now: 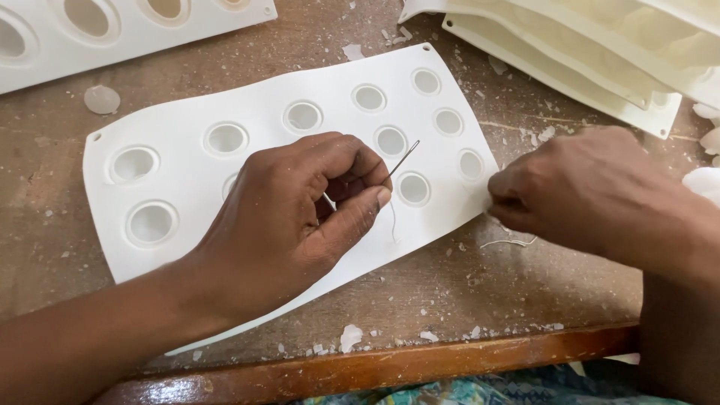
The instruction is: Threading wicks through white silicone ball-shaped molds using a needle.
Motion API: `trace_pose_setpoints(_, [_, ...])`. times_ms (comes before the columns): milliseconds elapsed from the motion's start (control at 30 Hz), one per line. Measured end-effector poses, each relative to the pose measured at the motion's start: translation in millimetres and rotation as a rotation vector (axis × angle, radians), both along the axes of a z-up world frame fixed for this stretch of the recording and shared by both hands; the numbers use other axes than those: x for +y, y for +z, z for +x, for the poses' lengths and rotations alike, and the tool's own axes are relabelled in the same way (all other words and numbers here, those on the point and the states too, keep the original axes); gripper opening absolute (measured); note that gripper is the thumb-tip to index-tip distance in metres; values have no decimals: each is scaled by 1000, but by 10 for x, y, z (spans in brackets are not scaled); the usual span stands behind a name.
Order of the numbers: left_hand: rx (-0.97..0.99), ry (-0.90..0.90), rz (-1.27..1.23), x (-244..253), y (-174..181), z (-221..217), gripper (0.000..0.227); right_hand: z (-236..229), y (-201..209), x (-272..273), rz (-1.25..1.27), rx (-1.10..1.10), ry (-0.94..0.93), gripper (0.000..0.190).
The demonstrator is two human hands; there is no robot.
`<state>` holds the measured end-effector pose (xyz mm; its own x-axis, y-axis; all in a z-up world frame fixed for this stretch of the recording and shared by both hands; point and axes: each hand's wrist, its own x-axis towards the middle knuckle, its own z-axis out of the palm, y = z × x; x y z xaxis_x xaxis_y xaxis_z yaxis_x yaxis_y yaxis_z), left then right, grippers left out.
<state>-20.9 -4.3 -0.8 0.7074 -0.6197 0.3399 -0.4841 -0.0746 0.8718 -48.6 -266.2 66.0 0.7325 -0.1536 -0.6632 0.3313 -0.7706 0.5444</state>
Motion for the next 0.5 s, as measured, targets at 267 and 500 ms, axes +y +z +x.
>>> trace_pose_setpoints(267, [-4, 11, 29, -6, 19, 2, 12, 136, -103, -843, -151, -281, -71, 27])
trace_pose_setpoints(500, [-25, 12, 40, 2, 15, 3, 11, -14, -339, -874, 558, 157, 118, 17])
